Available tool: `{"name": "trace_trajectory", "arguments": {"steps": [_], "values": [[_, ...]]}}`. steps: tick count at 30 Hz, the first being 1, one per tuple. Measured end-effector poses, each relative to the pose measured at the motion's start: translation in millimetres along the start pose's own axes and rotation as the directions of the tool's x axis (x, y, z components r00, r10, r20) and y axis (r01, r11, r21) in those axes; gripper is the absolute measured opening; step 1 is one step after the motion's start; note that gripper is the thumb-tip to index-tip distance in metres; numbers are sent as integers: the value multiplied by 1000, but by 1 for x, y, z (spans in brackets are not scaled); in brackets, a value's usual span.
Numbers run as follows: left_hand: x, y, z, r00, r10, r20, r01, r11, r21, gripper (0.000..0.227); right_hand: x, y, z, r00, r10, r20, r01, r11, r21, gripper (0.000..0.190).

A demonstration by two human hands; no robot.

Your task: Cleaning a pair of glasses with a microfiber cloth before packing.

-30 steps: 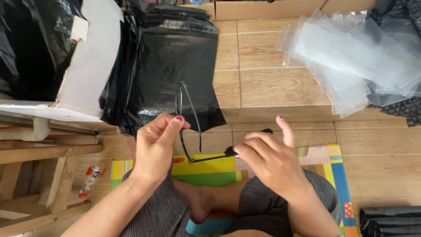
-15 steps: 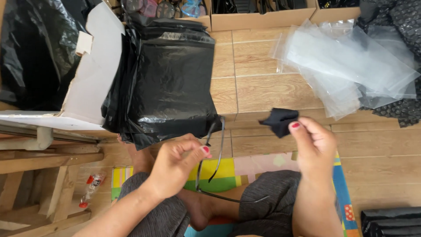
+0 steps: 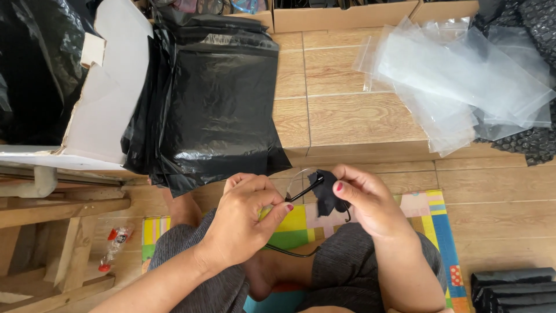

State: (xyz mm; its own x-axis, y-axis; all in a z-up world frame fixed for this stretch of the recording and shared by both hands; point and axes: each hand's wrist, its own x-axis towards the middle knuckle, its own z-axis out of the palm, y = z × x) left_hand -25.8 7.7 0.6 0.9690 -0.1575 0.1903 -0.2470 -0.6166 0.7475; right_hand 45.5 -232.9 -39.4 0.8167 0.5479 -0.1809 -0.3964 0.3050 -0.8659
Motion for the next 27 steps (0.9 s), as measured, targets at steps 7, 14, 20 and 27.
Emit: {"name": "trace_trajectory", "arguments": {"steps": [7, 14, 20, 27], "values": [[3, 7, 13, 989, -111, 99, 113, 994, -12, 27, -1, -2, 33, 697, -668, 262, 255, -111, -961, 12], [12, 10, 1, 836, -514, 190, 548, 785, -290, 30, 8, 8, 28, 430, -821, 375, 215, -311, -926, 8], [4, 6, 3, 875, -455, 163, 483, 832, -272, 24, 6, 15, 22, 641, -732, 231, 377, 39, -925, 18], [3, 10, 16, 974, -187, 130, 204, 969, -142, 27, 3, 16, 22, 639, -717, 278, 228, -168, -959, 15]]}}
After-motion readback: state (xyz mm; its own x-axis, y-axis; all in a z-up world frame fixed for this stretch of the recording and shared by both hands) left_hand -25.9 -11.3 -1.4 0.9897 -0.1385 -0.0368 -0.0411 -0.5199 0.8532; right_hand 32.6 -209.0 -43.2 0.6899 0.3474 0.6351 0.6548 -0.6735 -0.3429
